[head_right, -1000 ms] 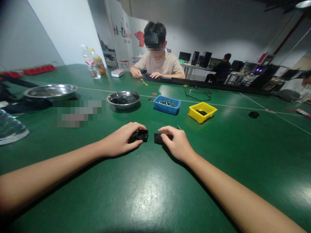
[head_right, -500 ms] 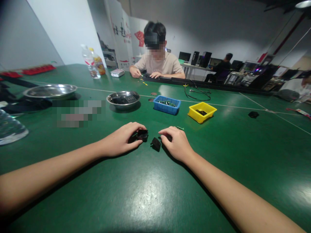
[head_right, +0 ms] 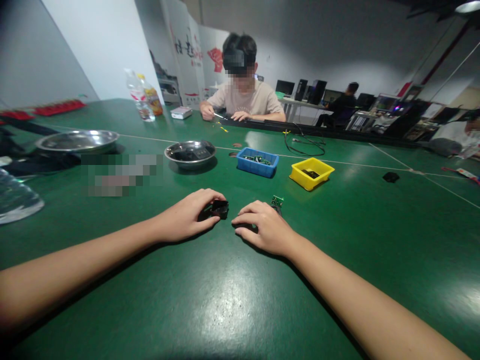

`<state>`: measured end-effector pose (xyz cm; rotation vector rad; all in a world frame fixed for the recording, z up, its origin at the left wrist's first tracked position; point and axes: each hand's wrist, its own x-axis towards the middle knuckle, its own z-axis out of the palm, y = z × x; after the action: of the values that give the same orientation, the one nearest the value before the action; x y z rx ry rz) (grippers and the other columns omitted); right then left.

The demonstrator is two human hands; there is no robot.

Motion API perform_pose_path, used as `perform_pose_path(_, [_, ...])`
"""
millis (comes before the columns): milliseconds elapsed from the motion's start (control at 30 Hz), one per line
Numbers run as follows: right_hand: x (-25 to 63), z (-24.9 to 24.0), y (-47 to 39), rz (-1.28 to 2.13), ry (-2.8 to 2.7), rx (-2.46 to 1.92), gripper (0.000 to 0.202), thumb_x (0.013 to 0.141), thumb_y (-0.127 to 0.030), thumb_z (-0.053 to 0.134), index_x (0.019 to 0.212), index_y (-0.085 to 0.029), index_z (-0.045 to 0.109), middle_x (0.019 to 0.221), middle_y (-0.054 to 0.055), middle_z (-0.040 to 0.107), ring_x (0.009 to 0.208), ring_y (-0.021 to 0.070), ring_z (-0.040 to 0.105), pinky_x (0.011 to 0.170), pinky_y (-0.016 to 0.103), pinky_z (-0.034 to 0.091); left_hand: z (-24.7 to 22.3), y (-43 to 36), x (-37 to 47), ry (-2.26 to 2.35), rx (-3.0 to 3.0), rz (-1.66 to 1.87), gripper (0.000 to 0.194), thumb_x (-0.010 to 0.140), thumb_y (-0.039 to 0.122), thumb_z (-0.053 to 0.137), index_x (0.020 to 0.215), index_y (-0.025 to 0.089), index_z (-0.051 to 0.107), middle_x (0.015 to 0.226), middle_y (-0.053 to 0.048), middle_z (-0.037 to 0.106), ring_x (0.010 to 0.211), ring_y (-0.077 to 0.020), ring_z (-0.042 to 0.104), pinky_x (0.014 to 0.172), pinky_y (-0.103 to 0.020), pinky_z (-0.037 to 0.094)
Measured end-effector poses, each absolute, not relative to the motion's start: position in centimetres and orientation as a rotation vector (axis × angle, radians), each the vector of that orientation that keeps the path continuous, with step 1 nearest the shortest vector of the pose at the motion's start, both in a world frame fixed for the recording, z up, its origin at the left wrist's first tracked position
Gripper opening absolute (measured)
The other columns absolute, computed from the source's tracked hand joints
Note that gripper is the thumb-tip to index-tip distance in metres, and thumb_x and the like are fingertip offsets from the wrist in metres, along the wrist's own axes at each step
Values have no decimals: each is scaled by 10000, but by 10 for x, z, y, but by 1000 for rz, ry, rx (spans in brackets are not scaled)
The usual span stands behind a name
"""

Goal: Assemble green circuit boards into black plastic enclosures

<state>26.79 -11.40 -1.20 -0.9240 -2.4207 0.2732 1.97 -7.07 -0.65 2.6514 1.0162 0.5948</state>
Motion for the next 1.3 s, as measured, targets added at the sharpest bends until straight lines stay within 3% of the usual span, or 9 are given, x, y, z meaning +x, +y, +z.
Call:
perform_pose_path(233, [271,-7,-117,263,-2507,-967,333,1002,-300,480,1227,-167,686,1121,131,669,1038,232,597,939,417,485,-6,-71,20,1003,2647,610,324,872,308,587,1173,198,546,1146,-92,650,1079,-263,605,963,-431,480])
perform_pose_path(500, [274,-8,-113,204,-2603,-1020,411,1023,-322,433,1416,-278,546,1210,132,608,1093,245,556,946,446,456,-6,-71,20,1010,2644,607,314,875,301,584,1171,199,548,1142,-94,652,1067,-263,604,956,-431,478])
perform_pose_path(800, [274,-13,-107,141,-2454,-1063,378,981,-263,544,1356,-220,565,1329,125,639,1233,246,554,1000,442,422,-6,-71,19,1000,2640,593,319,878,305,581,1178,203,548,1149,-89,649,1079,-263,601,963,-425,471])
perform_pose_path(1067, [276,-4,-114,-76,-2291,-1293,201,950,-282,524,972,-182,697,966,103,648,884,225,619,816,363,504,-4,-71,20,1010,2636,581,320,875,306,584,1175,201,548,1144,-94,650,1070,-269,604,960,-438,474])
perform_pose_path(1300, [275,-5,-118,56,-2321,-1262,221,910,-256,571,1112,-206,646,1048,85,633,926,212,630,834,349,524,-5,-71,20,1003,2629,608,319,863,297,588,1167,206,555,1149,-93,653,1083,-268,602,962,-435,476])
